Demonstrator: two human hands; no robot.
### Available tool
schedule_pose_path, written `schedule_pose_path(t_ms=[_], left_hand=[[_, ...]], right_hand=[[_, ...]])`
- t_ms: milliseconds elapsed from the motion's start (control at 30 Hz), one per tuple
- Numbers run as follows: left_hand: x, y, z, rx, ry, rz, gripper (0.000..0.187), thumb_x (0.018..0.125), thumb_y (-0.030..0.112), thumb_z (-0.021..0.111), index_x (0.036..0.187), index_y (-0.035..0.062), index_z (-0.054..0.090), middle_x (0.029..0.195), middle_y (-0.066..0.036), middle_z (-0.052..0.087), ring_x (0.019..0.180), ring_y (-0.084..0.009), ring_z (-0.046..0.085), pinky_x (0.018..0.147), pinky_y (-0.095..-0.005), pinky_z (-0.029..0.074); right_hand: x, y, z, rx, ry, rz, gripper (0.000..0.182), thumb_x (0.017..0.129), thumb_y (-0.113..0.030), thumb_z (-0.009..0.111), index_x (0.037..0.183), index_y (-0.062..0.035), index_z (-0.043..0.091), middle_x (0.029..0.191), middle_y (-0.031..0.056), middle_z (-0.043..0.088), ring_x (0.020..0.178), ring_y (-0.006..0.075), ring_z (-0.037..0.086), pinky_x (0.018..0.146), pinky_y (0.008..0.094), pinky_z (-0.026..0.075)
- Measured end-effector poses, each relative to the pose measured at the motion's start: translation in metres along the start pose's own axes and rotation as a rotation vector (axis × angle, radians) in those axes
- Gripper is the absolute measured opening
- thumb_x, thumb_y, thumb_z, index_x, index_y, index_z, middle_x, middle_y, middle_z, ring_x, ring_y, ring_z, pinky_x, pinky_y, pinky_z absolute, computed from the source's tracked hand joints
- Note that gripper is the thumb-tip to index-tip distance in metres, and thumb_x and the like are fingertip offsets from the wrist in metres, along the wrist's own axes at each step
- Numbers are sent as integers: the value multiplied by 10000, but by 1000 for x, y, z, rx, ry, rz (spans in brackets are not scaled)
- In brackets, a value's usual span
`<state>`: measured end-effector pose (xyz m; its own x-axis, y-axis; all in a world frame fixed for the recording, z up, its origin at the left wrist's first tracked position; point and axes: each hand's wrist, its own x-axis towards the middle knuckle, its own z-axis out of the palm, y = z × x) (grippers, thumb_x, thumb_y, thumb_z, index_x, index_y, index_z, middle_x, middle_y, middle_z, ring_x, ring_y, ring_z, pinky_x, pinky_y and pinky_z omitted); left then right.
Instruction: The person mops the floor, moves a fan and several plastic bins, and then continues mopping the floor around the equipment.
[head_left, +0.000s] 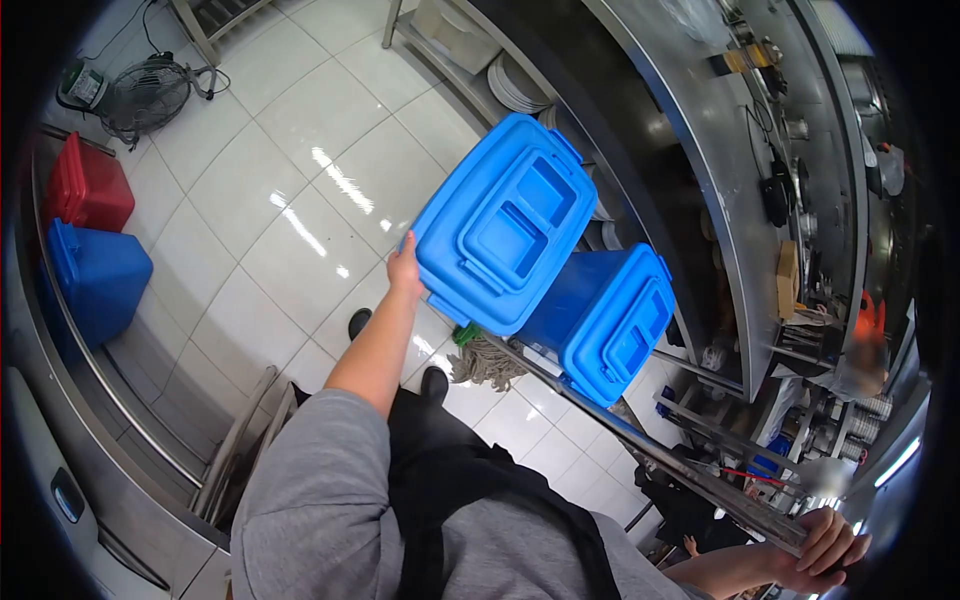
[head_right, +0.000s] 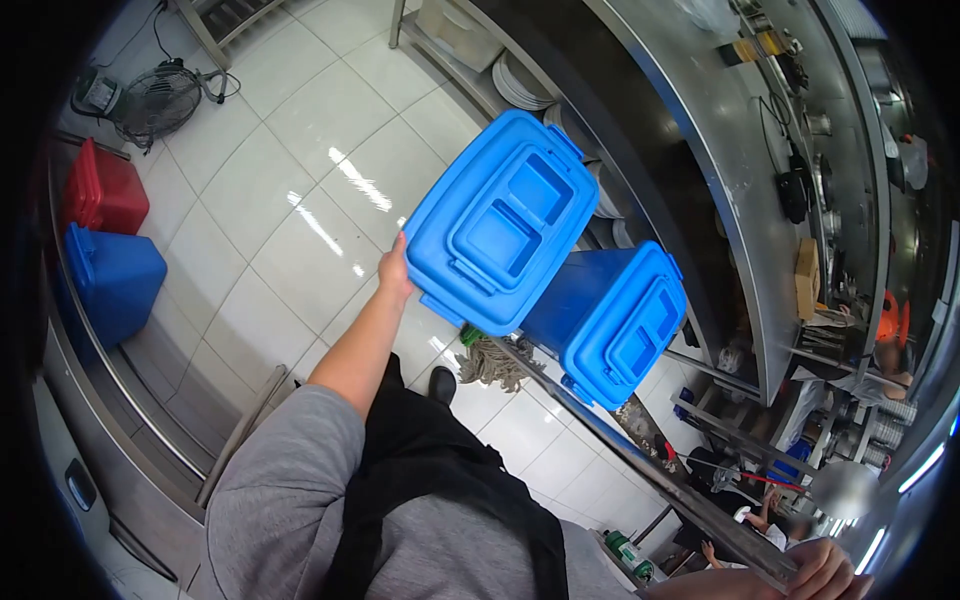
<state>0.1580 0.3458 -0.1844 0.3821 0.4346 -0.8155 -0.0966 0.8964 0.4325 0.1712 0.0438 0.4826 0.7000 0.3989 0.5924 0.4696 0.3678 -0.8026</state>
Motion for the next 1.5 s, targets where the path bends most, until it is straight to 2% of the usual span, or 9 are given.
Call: schedule_pose_path(t_ms=[267, 533, 867, 933, 967, 1067, 1233, 1300, 1500], left_hand=[[-61, 117, -130, -65, -191, -24, 577, 945, 382, 563, 1299, -62, 464, 1301, -184, 535, 1160, -287, 548, 989, -454, 440], [-134, 207, -287, -98, 190, 9, 567, 979, 467, 409, 1372, 61, 444, 1390, -128, 482, 1263, -316, 461, 1067, -516, 345], [-214, 100, -382, -535, 553, 302, 845, 879, 749, 143, 1474, 171, 306, 1532, -106, 271, 1387, -402, 254, 1093, -657, 213], [-200, 63, -390, -803, 435, 323, 922, 847, 774, 81, 1475, 135, 297, 1538, -93, 261, 1394, -384, 252, 1124, -602, 205], [-190, 42, -382, -793, 470, 384, 926, 853, 766, 76, 1471, 114, 303, 1529, -92, 287, 1401, -352, 255, 1144, -552, 204], [-154, -1, -347, -1018, 505, 421, 889, 881, 746, 114, 1301, 63, 497, 1344, -80, 524, 1206, -293, 497, 1014, -485, 400], [-155, 20, -261, 20, 1014, 503, 557, 925, 569, 480, 1083, 39, 550, 1092, -148, 574, 1017, -267, 525, 888, -463, 418], [-161, 61, -265, 919, 1298, 1018, 604, 848, 509, 643, 1226, 55, 520, 1255, -234, 486, 1186, -364, 445, 973, -518, 376], [-127, 166, -331, 1527, 1145, 566, 1183, 622, 615, 778, 1519, 297, 76, 1544, -236, -130, 1383, -518, 123, 943, -795, 198]], right_hand=[[22, 16, 2, -2, -9, 35, 217, 760, -64, 666, 792, -97, 453, 465, -35, 473, 362, 38, 449, 500, 179, 328], [30, 0, -62, -213, -118, 23, 280, 807, -113, 592, 562, -169, 469, 454, -67, 471, 372, 17, 438, 490, 178, 298], [64, 52, -32, 70, -351, 110, 286, 985, -304, 470, 1016, -23, 511, 574, -14, 434, 430, 107, 458, 439, 248, 377], [61, 73, -8, 774, 262, -274, 281, 984, -294, 475, 1033, -21, 518, 574, -12, 425, 436, 106, 452, 447, 252, 376], [72, 45, -51, 55, -327, 99, 275, 980, -289, 477, 1019, -20, 521, 573, -17, 424, 430, 102, 441, 447, 252, 376], [75, 48, -52, 47, -321, 84, 256, 976, -277, 480, 998, -26, 522, 572, -23, 419, 420, 98, 424, 446, 246, 373], [76, 54, -58, 13, -245, 77, 285, 932, -397, 529, 980, -120, 574, 582, -42, 521, 418, 78, 477, 446, 243, 423], [83, 53, -66, 22, -254, 93, 308, 933, -415, 511, 975, -119, 584, 587, -39, 532, 415, 82, 484, 438, 257, 437], [99, 52, -58, 21, -368, 257, 345, 925, -505, 413, 835, -223, 589, 629, -80, 519, 515, 77, 522, 599, 323, 460]])
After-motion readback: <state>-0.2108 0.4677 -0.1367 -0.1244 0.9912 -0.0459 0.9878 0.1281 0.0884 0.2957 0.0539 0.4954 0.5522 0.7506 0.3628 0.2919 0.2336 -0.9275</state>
